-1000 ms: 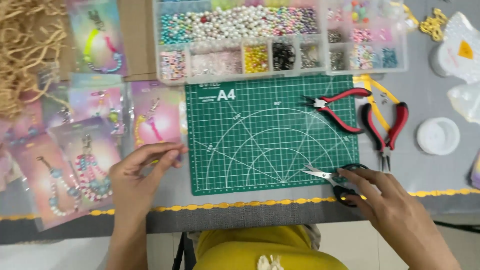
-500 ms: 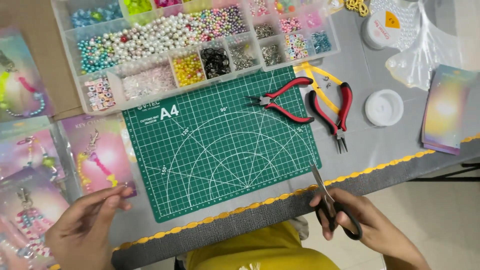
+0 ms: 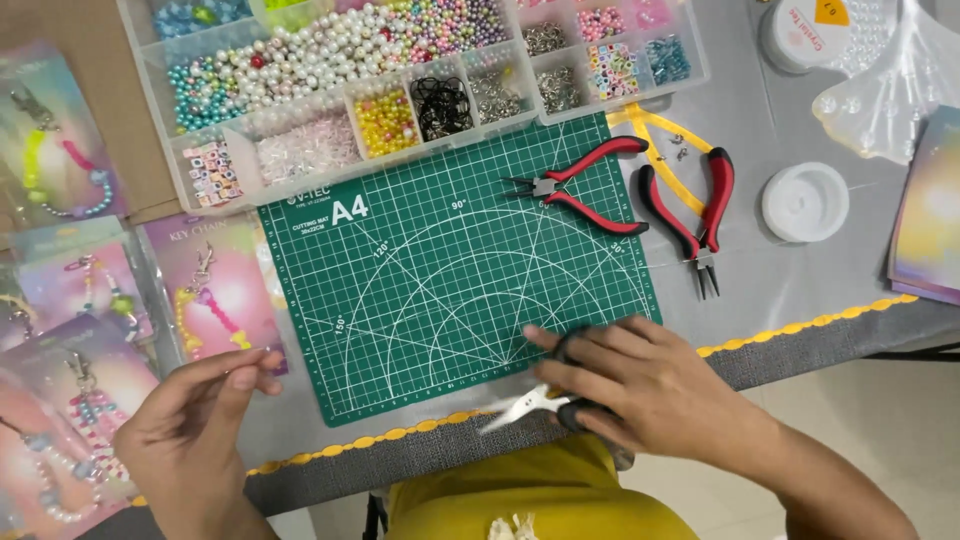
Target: Packaging beaded phone straps into clear plastic bags and handling fine thread for assembly.
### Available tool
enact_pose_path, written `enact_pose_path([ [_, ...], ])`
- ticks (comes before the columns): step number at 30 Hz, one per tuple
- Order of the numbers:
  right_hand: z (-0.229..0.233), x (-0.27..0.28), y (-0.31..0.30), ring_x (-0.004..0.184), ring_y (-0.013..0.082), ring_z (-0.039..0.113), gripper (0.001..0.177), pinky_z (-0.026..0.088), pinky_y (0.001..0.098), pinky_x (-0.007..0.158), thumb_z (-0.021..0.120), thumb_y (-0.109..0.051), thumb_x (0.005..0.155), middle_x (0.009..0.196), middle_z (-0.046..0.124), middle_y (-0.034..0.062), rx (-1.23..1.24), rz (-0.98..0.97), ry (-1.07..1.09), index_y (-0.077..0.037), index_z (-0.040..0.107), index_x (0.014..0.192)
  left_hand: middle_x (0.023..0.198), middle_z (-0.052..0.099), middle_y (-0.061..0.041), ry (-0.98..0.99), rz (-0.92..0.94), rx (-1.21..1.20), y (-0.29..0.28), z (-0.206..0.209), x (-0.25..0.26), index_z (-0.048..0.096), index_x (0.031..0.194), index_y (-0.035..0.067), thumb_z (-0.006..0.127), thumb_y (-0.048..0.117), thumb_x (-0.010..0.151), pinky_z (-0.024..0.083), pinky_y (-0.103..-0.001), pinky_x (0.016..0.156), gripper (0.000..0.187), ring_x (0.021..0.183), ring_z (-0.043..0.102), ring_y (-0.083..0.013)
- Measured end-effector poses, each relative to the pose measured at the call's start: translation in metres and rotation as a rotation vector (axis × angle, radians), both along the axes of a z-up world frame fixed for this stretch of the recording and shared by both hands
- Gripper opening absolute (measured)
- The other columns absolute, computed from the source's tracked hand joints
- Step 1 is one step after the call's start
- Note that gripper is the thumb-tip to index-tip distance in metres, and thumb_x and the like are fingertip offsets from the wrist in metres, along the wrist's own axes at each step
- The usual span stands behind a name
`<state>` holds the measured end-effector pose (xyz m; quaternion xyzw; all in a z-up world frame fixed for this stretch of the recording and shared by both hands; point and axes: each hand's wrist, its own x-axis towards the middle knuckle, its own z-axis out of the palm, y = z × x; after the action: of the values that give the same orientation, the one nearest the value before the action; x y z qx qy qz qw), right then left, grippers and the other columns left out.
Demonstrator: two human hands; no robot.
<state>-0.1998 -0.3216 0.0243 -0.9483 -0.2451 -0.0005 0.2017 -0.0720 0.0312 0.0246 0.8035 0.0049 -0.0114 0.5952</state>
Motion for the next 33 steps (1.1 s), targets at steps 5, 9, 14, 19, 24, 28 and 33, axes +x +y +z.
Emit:
enact_pose_path([
  [5,0.004,0.024,0.002,0.098,0.0223,0.060,0.049,0.043,0.0401,0.081,0.060,-0.049,0.097,0.151,0.056,0.0074,-0.267,0.062,-0.120,-0.021,0.053,0.137,0.096,0.071,-0.022,-0.018,-0.034,0.001,-0.006,0.008,0.000,0.068,0.109,-0.010,0.066,-0.003,0.100,0.065,-0.036,0.091,0.012,0.083,0.071,-0.0248],
  [9,0.019,0.017,-0.005,0.071,0.0261,0.055,0.038,0.042,0.0387,0.064,0.050,-0.040,0.100,0.085,0.065,0.0068,0.125,0.120,0.028,-0.009,0.065,0.117,0.095,0.072,-0.022,-0.004,-0.019,-0.014,-0.003,0.009,0.003,0.068,0.107,-0.010,0.066,-0.004,0.099,0.065,-0.034,0.086,0.010,0.083,0.073,-0.0259],
  [14,0.013,0.001,0.003,0.078,0.0204,0.061,0.035,0.046,0.0351,0.067,0.058,-0.040,0.098,0.107,0.075,0.0042,-0.021,0.077,-0.012,-0.017,0.065,0.123,0.100,0.073,-0.022,0.026,-0.025,-0.006,-0.004,0.008,0.004,0.069,0.110,-0.009,0.066,-0.004,0.100,0.064,-0.032,0.084,0.011,0.083,0.073,-0.0249],
  [19,0.021,-0.025,0.005,0.066,0.0092,0.073,0.045,0.055,0.0264,0.063,0.058,-0.053,0.097,0.081,0.080,-0.0048,0.793,-0.246,0.878,-0.015,0.067,0.120,0.099,0.072,-0.024,0.000,-0.012,-0.018,0.001,0.008,0.001,0.068,0.110,-0.010,0.064,-0.005,0.102,0.063,-0.032,0.086,0.010,0.083,0.073,-0.0261],
  [24,-0.005,-0.045,0.009,0.069,0.0151,0.072,0.060,0.057,0.0300,0.063,0.059,-0.060,0.098,0.087,0.077,0.0062,1.133,-0.350,0.756,-0.006,0.063,0.124,0.097,0.073,-0.021,-0.052,-0.086,-0.010,0.008,0.006,0.002,0.069,0.108,-0.009,0.066,-0.002,0.098,0.067,-0.036,0.090,0.013,0.086,0.075,-0.0257],
  [28,-0.018,-0.069,-0.021,0.084,0.0148,0.070,0.039,0.059,0.0281,0.077,0.067,-0.025,0.095,0.093,0.073,0.0066,1.085,-0.607,0.438,-0.003,0.062,0.127,0.105,0.079,-0.009,-0.020,-0.163,0.325,-0.006,0.020,0.005,0.078,0.106,0.004,0.071,0.005,0.097,0.058,-0.028,0.092,0.011,0.101,0.072,-0.0160],
  [33,0.000,-0.071,-0.033,0.090,0.0157,0.073,0.040,0.056,0.0294,0.087,0.067,-0.022,0.091,0.092,0.076,0.0054,0.612,-0.916,0.302,-0.007,0.063,0.127,0.115,0.075,-0.003,-0.303,-0.206,0.657,0.004,-0.003,0.012,0.073,0.121,0.014,0.080,0.017,0.096,0.047,-0.032,0.089,0.026,0.101,0.067,-0.0176],
])
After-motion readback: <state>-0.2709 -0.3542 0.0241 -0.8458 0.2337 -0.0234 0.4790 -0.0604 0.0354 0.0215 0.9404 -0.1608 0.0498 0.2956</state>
